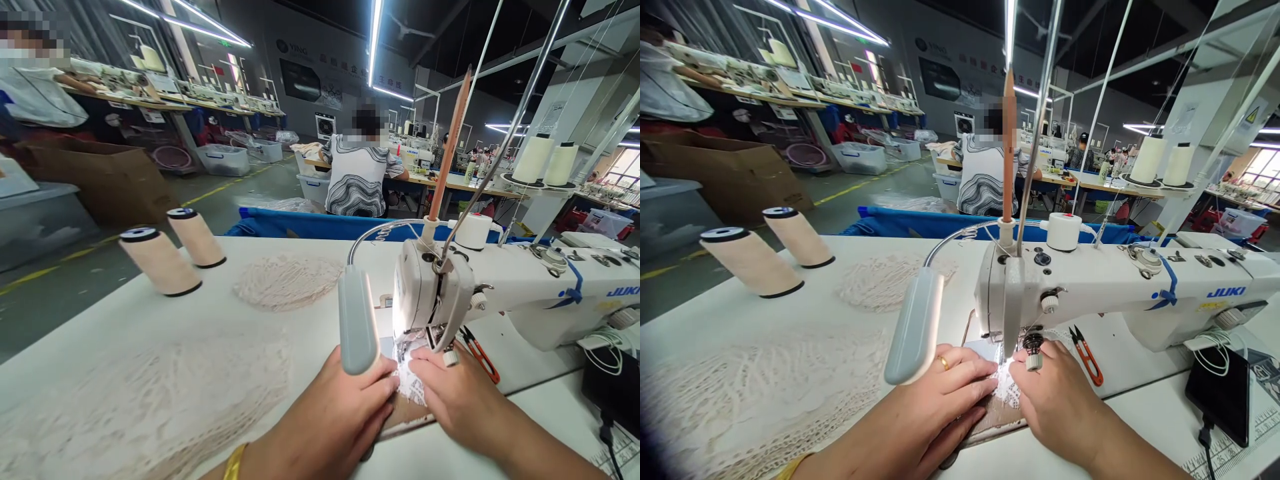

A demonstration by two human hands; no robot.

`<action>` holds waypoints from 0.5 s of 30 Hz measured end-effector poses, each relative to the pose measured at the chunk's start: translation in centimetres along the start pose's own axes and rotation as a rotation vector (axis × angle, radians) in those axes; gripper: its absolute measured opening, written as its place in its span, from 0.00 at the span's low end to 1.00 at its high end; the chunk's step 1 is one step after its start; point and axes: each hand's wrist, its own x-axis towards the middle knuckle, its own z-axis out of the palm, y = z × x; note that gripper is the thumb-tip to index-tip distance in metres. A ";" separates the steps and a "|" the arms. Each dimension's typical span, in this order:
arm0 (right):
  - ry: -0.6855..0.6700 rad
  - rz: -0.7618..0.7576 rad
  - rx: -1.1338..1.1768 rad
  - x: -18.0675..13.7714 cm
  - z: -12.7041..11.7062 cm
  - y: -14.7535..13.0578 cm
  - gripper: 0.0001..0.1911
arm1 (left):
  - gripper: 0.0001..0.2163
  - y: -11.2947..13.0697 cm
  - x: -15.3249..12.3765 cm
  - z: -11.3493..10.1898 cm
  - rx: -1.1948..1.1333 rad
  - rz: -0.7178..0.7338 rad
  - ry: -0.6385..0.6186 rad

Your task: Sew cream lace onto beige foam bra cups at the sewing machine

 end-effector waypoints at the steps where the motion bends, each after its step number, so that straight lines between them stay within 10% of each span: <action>1: 0.001 0.003 0.001 0.0 0.0 0.0 0.14 | 0.13 0.0 0.0 0.1 0.007 0.009 -0.006; 15: -0.054 -0.080 0.026 -0.5 0.6 0.2 0.15 | 0.12 -0.4 -0.1 0.7 0.036 0.093 -0.005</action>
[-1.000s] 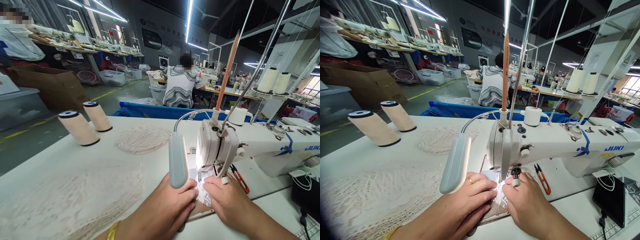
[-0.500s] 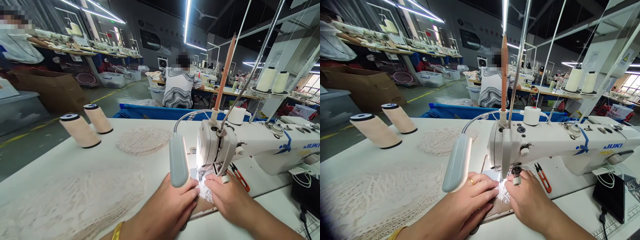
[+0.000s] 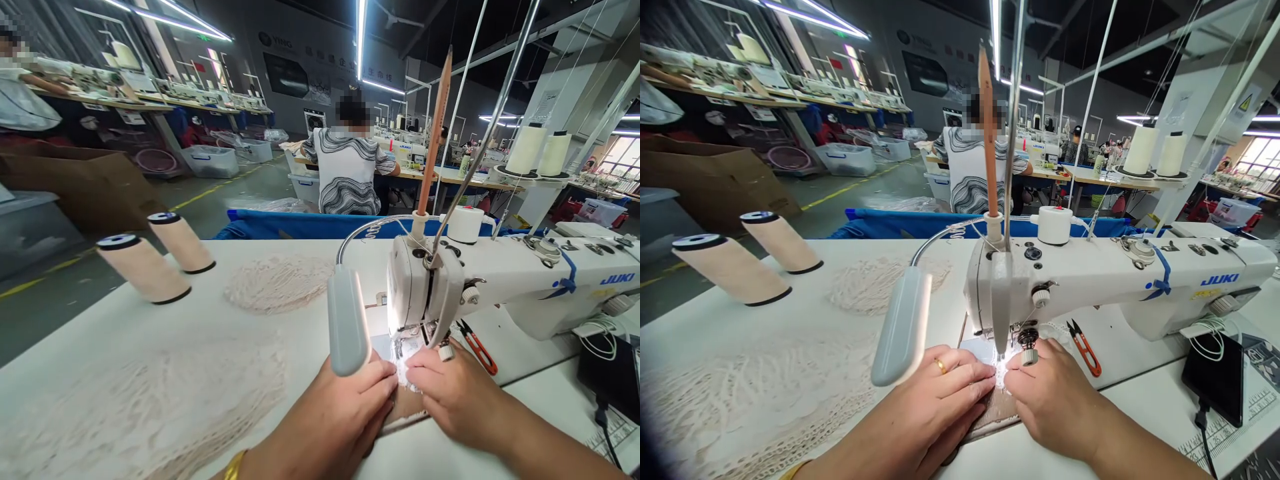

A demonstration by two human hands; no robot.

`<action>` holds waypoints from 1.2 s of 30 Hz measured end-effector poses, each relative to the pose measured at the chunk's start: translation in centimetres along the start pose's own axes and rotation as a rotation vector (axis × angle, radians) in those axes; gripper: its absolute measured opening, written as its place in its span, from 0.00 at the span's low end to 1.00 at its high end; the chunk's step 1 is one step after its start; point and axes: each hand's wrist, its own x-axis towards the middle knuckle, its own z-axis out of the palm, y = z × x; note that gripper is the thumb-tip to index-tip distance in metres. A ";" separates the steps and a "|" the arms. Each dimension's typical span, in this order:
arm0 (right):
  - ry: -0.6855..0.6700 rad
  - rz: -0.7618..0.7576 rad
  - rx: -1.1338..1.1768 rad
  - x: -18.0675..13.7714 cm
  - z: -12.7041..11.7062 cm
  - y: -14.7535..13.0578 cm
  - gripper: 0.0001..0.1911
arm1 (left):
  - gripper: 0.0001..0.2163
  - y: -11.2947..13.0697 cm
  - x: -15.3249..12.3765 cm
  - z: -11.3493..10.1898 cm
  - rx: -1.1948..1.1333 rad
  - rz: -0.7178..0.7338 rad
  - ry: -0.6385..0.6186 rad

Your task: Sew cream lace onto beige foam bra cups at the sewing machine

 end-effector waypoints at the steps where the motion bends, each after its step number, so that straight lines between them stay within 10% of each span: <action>1: 0.003 0.005 0.000 0.0 0.0 0.0 0.15 | 0.12 0.0 0.0 0.0 0.000 -0.001 0.005; 26: 0.136 0.173 -0.024 1.5 1.0 0.7 0.08 | 0.15 -1.4 0.4 -0.1 -0.123 -0.294 -0.042; 31: 0.142 0.221 -0.056 1.7 1.5 1.7 0.08 | 0.12 0.6 0.4 -0.5 -0.635 -0.556 -0.129; 36: 0.173 0.218 -0.010 -0.2 -0.9 0.2 0.12 | 0.24 4.7 -1.2 0.7 -1.521 -1.215 -0.046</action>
